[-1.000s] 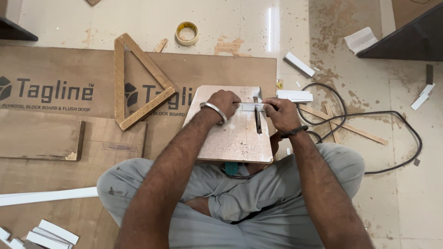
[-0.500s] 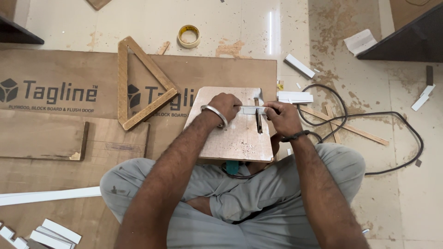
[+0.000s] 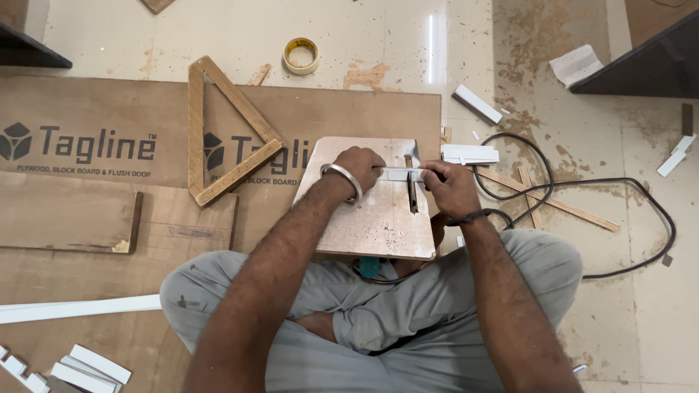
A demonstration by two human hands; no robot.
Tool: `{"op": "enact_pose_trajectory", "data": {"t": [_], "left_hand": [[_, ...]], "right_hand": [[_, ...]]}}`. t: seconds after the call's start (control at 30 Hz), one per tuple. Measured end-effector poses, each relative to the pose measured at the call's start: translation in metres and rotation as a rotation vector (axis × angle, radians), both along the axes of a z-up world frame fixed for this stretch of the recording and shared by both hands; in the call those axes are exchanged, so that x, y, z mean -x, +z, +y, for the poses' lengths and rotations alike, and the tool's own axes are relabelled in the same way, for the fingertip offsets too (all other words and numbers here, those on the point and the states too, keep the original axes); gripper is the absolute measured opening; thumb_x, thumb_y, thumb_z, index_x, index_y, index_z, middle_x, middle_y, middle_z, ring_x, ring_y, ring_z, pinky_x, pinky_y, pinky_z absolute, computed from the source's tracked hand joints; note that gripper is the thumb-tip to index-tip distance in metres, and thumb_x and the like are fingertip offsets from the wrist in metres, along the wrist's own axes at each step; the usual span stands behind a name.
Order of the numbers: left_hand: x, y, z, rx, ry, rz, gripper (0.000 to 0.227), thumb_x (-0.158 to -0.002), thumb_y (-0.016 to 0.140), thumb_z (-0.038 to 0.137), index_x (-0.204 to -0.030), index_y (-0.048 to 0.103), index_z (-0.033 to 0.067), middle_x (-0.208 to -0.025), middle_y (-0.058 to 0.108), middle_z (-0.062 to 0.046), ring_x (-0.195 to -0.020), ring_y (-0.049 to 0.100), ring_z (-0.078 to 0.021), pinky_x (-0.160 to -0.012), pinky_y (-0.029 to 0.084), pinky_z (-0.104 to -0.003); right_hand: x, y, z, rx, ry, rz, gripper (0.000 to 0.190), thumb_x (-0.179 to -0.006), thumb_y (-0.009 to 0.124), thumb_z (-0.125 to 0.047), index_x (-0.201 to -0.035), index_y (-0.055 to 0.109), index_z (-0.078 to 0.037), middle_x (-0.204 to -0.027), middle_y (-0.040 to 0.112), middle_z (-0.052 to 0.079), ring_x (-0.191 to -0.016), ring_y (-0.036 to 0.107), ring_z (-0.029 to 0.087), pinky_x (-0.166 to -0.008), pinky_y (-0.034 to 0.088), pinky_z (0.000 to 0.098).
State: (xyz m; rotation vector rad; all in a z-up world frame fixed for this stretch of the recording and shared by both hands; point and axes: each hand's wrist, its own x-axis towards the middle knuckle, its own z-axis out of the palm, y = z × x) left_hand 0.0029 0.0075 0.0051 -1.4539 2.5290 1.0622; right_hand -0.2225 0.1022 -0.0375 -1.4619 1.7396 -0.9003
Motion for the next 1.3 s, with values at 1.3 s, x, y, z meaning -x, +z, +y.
{"op": "enact_pose_trajectory", "data": {"t": [1.3], "left_hand": [[0.007,-0.005,-0.009,-0.059,0.066,-0.038,0.027,-0.096,0.063,0.023,-0.119,0.075,0.0211,-0.118,0.074,-0.010,-0.109,0.070,-0.0299,-0.098,0.054,-0.041]], "right_hand": [[-0.001,0.002,-0.010,-0.033,-0.032,0.024,0.021,-0.096,0.066,-0.017,-0.107,0.076,-0.001,-0.074,0.071,0.004,-0.067,0.064,0.010,-0.065,0.053,0.0277]]}}
